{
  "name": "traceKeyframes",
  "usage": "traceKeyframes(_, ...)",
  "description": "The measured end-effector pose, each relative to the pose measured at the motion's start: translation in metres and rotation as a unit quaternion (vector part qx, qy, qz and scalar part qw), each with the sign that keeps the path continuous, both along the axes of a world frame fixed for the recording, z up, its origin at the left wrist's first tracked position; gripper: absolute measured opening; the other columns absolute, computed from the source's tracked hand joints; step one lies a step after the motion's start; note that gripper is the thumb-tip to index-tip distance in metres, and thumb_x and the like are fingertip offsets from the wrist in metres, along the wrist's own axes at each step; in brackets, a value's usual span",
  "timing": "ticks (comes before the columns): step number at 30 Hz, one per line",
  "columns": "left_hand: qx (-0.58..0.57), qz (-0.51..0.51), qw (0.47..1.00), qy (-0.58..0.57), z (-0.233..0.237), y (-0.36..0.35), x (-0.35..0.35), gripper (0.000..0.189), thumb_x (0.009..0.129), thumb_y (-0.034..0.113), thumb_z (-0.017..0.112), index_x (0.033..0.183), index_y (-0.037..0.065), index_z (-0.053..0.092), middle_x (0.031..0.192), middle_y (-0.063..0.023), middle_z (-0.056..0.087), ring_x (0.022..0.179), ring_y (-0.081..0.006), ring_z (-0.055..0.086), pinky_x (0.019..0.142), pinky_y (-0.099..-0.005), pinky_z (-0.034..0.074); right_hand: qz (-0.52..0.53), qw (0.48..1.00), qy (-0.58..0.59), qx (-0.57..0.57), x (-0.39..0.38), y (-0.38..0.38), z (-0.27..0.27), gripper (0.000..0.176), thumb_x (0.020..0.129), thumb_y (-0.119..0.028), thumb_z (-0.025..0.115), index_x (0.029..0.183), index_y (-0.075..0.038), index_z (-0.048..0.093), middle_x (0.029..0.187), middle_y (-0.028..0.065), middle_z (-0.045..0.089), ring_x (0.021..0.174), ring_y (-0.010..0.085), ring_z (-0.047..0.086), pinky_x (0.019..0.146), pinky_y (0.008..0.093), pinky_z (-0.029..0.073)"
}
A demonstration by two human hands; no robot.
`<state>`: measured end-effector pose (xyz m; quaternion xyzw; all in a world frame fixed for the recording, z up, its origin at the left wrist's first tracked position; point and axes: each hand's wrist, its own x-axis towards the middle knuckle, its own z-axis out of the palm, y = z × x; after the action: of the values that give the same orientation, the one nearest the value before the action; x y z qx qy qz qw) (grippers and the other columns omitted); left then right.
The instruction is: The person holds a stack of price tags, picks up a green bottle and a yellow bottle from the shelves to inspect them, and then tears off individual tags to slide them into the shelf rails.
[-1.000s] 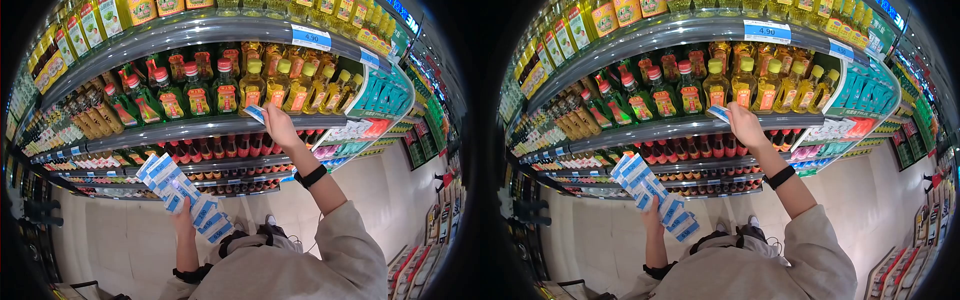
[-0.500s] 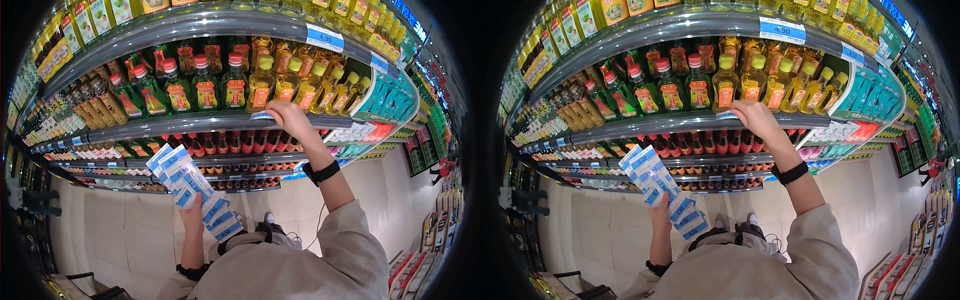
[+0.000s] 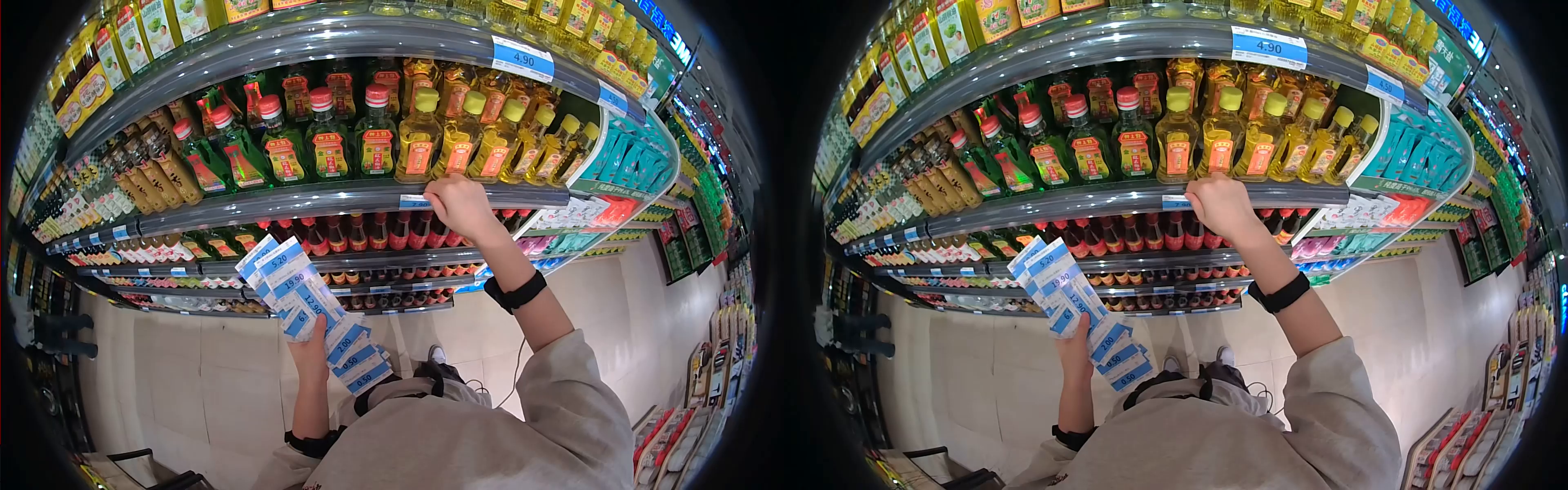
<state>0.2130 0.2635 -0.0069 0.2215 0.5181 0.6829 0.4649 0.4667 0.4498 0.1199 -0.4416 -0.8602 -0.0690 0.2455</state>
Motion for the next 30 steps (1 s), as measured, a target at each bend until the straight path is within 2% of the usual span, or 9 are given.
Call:
traceKeyframes(8, -0.015, 0.009, 1.0, 0.013, -0.003, -0.001, -0.007, 0.041, 0.079, 0.006, 0.06, 0.116, 0.001, 0.041, 0.108, -0.011, 0.053, 0.094, -0.0192, 0.055, 0.077, -0.0302, 0.047, -0.005, 0.999, -0.011, 0.031, -0.005, -0.005, -0.004, 0.009, 0.071, -0.012, 0.051, 0.076, -0.005, 0.053, 0.077, 0.0079, 0.054, 0.075, 0.0262, 0.054, 0.059, 0.0379, 0.046)
traceKeyframes(15, -0.053, 0.056, 0.997, 0.015, 0.008, -0.015, -0.019, 0.042, 0.079, 0.008, 0.06, 0.116, -0.001, 0.041, 0.109, -0.0122, 0.053, 0.094, -0.0206, 0.055, 0.078, -0.0311, 0.047, -0.001, 0.999, 0.037, -0.017, -0.002, -0.008, -0.006, 0.021, 0.067, -0.008, 0.049, 0.087, -0.006, 0.057, 0.083, 0.0075, 0.055, 0.082, 0.0267, 0.053, 0.067, 0.0383, 0.046)
traceKeyframes(18, -0.057, 0.055, 0.997, 0.002, 0.01, -0.022, -0.022, 0.042, 0.08, 0.008, 0.06, 0.116, -0.001, 0.041, 0.108, -0.0122, 0.053, 0.094, -0.021, 0.055, 0.078, -0.0315, 0.048, 0.0, 0.991, 0.136, 0.0, 0.001, -0.017, -0.005, 0.03, 0.071, -0.006, 0.045, 0.099, -0.004, 0.057, 0.082, 0.0114, 0.06, 0.078, 0.0297, 0.054, 0.069, 0.0382, 0.045)
traceKeyframes(21, -0.035, 0.043, 0.998, -0.004, 0.011, -0.029, -0.024, 0.041, 0.08, 0.008, 0.059, 0.116, 0.0, 0.042, 0.108, -0.0114, 0.053, 0.095, -0.0214, 0.055, 0.078, -0.0318, 0.048, -0.043, 0.971, 0.233, -0.025, 0.007, -0.046, 0.002, 0.026, 0.073, -0.006, 0.046, 0.096, -0.003, 0.058, 0.088, 0.0151, 0.06, 0.082, 0.0312, 0.056, 0.074, 0.0386, 0.044)
traceKeyframes(24, -0.025, 0.039, 0.999, -0.01, 0.006, -0.034, -0.018, 0.041, 0.08, 0.008, 0.059, 0.116, 0.0, 0.042, 0.109, -0.0116, 0.053, 0.094, -0.0214, 0.055, 0.077, -0.0318, 0.048, -0.047, 0.916, 0.36, -0.17, 0.01, -0.089, -0.019, 0.017, 0.078, -0.008, 0.049, 0.09, -0.002, 0.059, 0.081, 0.0131, 0.061, 0.07, 0.026, 0.06, 0.061, 0.0321, 0.047)
traceKeyframes(26, -0.035, 0.035, 0.999, -0.011, 0.0, -0.04, -0.012, 0.041, 0.08, 0.007, 0.059, 0.117, 0.0, 0.042, 0.109, -0.0117, 0.053, 0.094, -0.0214, 0.055, 0.077, -0.0319, 0.048, -0.022, 0.921, 0.326, -0.214, -0.008, -0.124, -0.043, 0.013, 0.078, -0.009, 0.052, 0.088, -0.002, 0.059, 0.078, 0.0106, 0.061, 0.067, 0.0202, 0.061, 0.055, 0.0284, 0.047)
traceKeyframes(27, -0.061, 0.024, 0.997, -0.03, -0.005, -0.043, -0.007, 0.041, 0.079, 0.005, 0.059, 0.116, 0.0, 0.041, 0.109, -0.012, 0.052, 0.095, -0.0216, 0.055, 0.078, -0.0323, 0.048, 0.009, 0.893, 0.335, -0.3, -0.018, -0.142, -0.053, 0.014, 0.078, -0.01, 0.055, 0.09, -0.003, 0.058, 0.076, 0.0087, 0.061, 0.069, 0.018, 0.061, 0.056, 0.0277, 0.048)
traceKeyframes(28, -0.083, 0.012, 0.995, -0.047, -0.007, -0.044, -0.002, 0.042, 0.079, 0.002, 0.058, 0.116, 0.0, 0.041, 0.109, -0.0123, 0.052, 0.096, -0.0219, 0.055, 0.079, -0.0327, 0.048, 0.035, 0.86, 0.315, -0.4, -0.025, -0.16, -0.057, 0.018, 0.08, -0.013, 0.054, 0.095, -0.004, 0.058, 0.09, 0.0059, 0.061, 0.077, 0.0129, 0.059, 0.06, 0.023, 0.046)
traceKeyframes(30, -0.06, 0.002, 0.997, -0.042, -0.006, -0.054, 0.017, 0.043, 0.078, 0.001, 0.059, 0.117, 0.0, 0.04, 0.11, -0.0117, 0.052, 0.096, -0.0213, 0.055, 0.08, -0.0325, 0.048, 0.059, 0.84, 0.323, -0.432, -0.042, -0.188, -0.067, 0.031, 0.076, -0.019, 0.062, 0.102, -0.004, 0.054, 0.089, 0.0067, 0.06, 0.078, 0.0138, 0.058, 0.06, 0.0252, 0.048)
